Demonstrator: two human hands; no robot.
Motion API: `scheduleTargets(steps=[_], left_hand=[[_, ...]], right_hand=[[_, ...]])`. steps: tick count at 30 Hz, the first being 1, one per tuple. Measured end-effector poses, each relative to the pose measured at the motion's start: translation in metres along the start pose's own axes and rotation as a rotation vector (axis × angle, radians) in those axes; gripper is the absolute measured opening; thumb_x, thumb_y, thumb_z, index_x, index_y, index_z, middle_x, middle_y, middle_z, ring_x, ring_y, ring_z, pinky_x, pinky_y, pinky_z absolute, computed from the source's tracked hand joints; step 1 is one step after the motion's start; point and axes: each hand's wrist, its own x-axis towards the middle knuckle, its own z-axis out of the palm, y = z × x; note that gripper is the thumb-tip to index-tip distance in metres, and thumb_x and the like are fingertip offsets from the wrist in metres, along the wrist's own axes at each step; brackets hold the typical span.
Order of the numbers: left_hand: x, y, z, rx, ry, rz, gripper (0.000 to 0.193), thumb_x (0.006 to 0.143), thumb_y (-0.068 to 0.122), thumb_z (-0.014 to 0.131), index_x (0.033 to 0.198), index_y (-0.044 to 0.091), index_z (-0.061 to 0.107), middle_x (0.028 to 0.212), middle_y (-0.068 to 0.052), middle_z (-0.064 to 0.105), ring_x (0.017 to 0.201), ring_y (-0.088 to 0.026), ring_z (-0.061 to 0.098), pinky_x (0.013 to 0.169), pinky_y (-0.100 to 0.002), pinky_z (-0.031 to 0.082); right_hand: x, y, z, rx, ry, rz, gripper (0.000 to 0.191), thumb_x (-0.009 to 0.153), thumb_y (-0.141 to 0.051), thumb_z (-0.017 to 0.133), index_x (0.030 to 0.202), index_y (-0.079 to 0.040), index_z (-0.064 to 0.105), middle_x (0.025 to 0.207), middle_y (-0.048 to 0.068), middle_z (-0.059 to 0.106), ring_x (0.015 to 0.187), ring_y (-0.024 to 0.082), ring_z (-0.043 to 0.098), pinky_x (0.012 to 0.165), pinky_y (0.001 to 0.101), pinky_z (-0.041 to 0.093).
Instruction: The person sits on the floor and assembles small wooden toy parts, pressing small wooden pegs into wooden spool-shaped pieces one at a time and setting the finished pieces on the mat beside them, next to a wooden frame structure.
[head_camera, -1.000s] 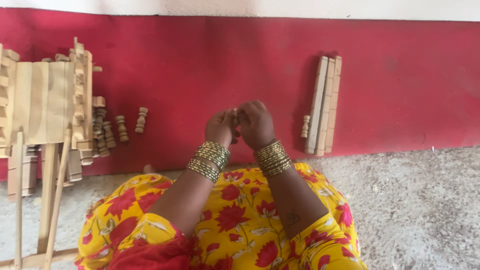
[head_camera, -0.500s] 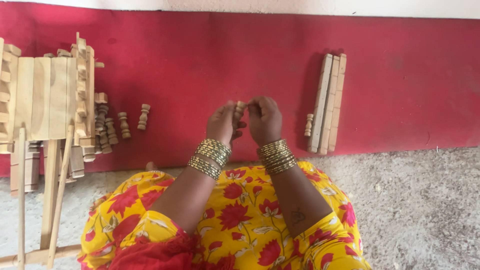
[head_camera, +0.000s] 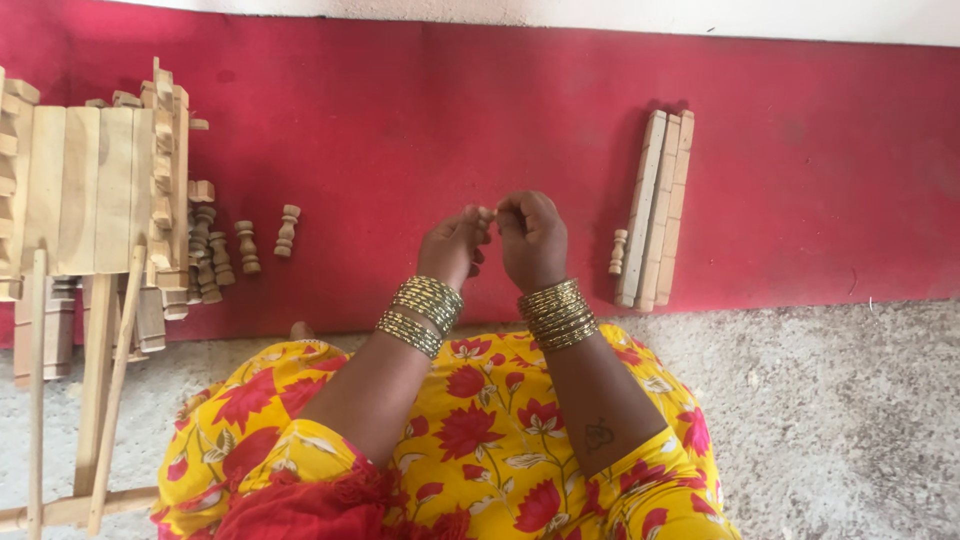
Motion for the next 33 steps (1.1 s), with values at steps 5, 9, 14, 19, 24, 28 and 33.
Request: scheduleTargets(steps=[5,9,14,19,24,28,33], left_hand=[[-0.002,0.002,0.001,-0.138,-0.031,-0.003,0.039,0.102,0.042,0.053,0.095,0.009,0.072,0.073,0.0,0.063,0.049,-0.006,0.048,0.042,-0.023,0.041],[-0.001,-0.001,-0.002,-0.31,-0.062,-0.039,0.036,0.101,0.046,0.057,0.098,0.012,0.07,0.074,0.001,0.063,0.049,-0.006,0.048,0.043,-0.022,0.042],[0.012,-0.015,-0.002,-0.371,-0.059,0.07,0.034,0.095,0.04,0.069,0.105,0.007,0.072,0.084,0.001,0.068,0.064,-0.008,0.058,0.055,-0.025,0.049],[0.027,-0.017,-0.012,-0.491,0.054,0.033,0.025,0.096,0.026,0.067,0.107,0.004,0.071,0.092,-0.001,0.074,0.082,-0.01,0.071,0.076,-0.025,0.061],[0.019,-0.034,0.003,-0.27,0.011,-0.041,0.039,0.105,0.042,0.056,0.106,0.006,0.072,0.081,-0.004,0.064,0.066,-0.014,0.057,0.059,-0.03,0.051],[0.018,-0.043,0.017,-0.232,0.031,-0.02,0.038,0.106,0.042,0.054,0.11,0.009,0.073,0.081,-0.002,0.063,0.063,-0.011,0.055,0.054,-0.027,0.047],[0.033,-0.026,-0.006,-0.335,0.13,0.039,0.036,0.103,0.04,0.052,0.109,0.01,0.07,0.085,-0.003,0.067,0.069,-0.013,0.065,0.061,-0.03,0.057]], right_hand=[[0.0,0.004,0.0,-0.061,-0.058,0.008,0.003,0.091,-0.003,0.069,0.093,-0.006,0.068,0.086,0.008,0.069,0.077,0.022,0.068,0.067,0.035,0.055],[0.003,0.008,0.0,-0.071,-0.074,0.021,0.004,0.09,-0.005,0.07,0.092,-0.006,0.067,0.086,0.009,0.07,0.078,0.025,0.068,0.069,0.0371,0.055],[-0.01,0.0,0.01,-0.034,-0.042,-0.111,0.01,0.089,-0.002,0.066,0.099,-0.005,0.068,0.089,0.011,0.07,0.084,0.029,0.068,0.074,0.0401,0.055],[-0.027,-0.009,0.026,-0.027,-0.14,-0.232,0.013,0.093,-0.001,0.062,0.103,-0.005,0.07,0.092,0.012,0.07,0.085,0.03,0.067,0.077,0.0412,0.056],[-0.008,0.017,0.015,-0.06,-0.048,-0.03,0.009,0.093,-0.004,0.062,0.09,-0.009,0.07,0.082,0.007,0.07,0.079,0.027,0.069,0.073,0.0406,0.058],[0.0,0.027,0.002,-0.119,-0.011,-0.042,0.004,0.086,-0.007,0.066,0.086,-0.009,0.07,0.082,0.011,0.07,0.08,0.033,0.068,0.072,0.0442,0.056],[-0.014,0.009,0.016,0.051,-0.388,0.212,0.012,0.096,-0.016,0.062,0.095,-0.011,0.073,0.089,0.014,0.074,0.083,0.03,0.073,0.076,0.0424,0.058]])
